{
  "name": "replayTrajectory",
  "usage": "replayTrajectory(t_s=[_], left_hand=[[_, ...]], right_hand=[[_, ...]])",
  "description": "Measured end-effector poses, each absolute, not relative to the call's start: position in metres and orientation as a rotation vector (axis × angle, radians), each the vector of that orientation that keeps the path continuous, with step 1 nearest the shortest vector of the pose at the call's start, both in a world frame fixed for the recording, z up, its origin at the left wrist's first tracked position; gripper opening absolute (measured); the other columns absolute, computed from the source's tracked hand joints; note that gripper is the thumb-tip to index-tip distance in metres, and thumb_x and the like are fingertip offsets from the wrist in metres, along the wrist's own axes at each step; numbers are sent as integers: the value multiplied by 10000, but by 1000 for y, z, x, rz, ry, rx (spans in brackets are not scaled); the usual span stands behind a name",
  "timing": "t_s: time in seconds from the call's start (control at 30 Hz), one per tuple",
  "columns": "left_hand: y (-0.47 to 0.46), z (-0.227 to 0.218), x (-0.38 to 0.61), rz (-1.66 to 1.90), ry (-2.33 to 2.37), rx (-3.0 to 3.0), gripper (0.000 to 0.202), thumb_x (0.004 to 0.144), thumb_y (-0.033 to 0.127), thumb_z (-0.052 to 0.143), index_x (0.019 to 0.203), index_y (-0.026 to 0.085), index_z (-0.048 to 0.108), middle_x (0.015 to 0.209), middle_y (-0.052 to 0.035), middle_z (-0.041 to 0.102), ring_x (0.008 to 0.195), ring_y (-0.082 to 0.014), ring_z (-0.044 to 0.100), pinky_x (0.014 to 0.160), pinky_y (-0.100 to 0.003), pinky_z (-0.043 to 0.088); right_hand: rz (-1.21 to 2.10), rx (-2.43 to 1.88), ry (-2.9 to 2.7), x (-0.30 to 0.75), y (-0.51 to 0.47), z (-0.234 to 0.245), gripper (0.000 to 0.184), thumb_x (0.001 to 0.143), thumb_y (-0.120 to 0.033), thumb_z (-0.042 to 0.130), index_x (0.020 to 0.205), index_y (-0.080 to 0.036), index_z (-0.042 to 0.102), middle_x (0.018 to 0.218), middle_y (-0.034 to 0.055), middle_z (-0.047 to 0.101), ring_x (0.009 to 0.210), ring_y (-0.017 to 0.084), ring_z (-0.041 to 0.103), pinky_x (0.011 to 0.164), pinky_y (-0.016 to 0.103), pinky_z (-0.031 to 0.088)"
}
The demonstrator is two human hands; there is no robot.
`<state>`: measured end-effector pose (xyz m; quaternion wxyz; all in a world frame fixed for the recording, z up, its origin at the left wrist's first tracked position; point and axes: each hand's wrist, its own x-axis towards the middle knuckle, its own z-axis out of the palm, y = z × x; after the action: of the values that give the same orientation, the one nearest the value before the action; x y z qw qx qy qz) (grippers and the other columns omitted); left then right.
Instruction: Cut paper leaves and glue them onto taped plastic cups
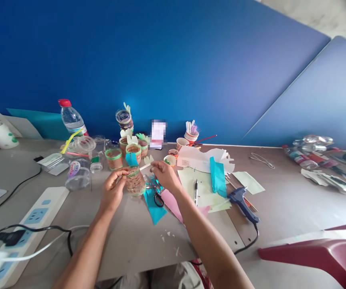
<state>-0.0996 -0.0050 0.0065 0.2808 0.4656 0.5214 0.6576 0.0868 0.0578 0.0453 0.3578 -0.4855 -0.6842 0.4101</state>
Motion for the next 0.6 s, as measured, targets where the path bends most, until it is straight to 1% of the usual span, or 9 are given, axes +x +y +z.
replayTrajectory(t_s=[0.1, 0.2, 0.27, 0.33, 0.43, 0.6], left_hand=[[-5, 5, -101, 1748, 1381, 1310, 188, 782, 385, 629, 825, 208, 678, 1057, -70, 686, 1061, -253, 604, 953, -373, 436], [-6, 4, -101, 1762, 1348, 1354, 174, 805, 369, 614, 826, 211, 683, 1054, -70, 675, 1067, -250, 599, 964, -377, 430], [-6, 4, -100, 1761, 1352, 1361, 176, 818, 366, 601, 836, 212, 684, 1058, -71, 670, 1069, -249, 597, 966, -379, 429], [-7, 4, -99, 1752, 1372, 1369, 177, 824, 365, 592, 843, 213, 682, 1058, -71, 669, 1068, -250, 595, 965, -381, 430], [-8, 5, -98, 1746, 1401, 1401, 174, 829, 359, 581, 851, 218, 680, 1051, -69, 674, 1064, -250, 593, 955, -374, 436], [-7, 3, -101, 1750, 1417, 1470, 173, 836, 357, 574, 845, 221, 680, 1025, -72, 676, 1048, -247, 598, 938, -369, 444]], right_hand=[[1131, -1238, -1734, 91, 63, 55, 236, 835, -204, 488, 1005, -178, 649, 767, 14, 669, 548, 111, 559, 521, 226, 441], [1109, -1279, -1683, 111, 76, 63, 225, 814, -212, 493, 970, -165, 649, 714, 3, 651, 482, 90, 516, 479, 212, 414], [1093, -1335, -1616, 133, 87, 67, 196, 791, -234, 532, 922, -160, 658, 658, -8, 632, 468, 82, 504, 456, 196, 393], [1116, -1397, -1430, 159, 99, 71, 155, 773, -253, 572, 866, -161, 654, 653, -6, 641, 449, 69, 488, 430, 184, 372], [1048, -1480, -1298, 197, 120, 74, 119, 769, -266, 590, 743, -150, 589, 606, 3, 613, 413, 58, 452, 381, 179, 329], [970, -1523, -1162, 232, 161, 78, 165, 788, -297, 609, 737, -163, 528, 549, -19, 569, 371, 43, 406, 371, 178, 336]])
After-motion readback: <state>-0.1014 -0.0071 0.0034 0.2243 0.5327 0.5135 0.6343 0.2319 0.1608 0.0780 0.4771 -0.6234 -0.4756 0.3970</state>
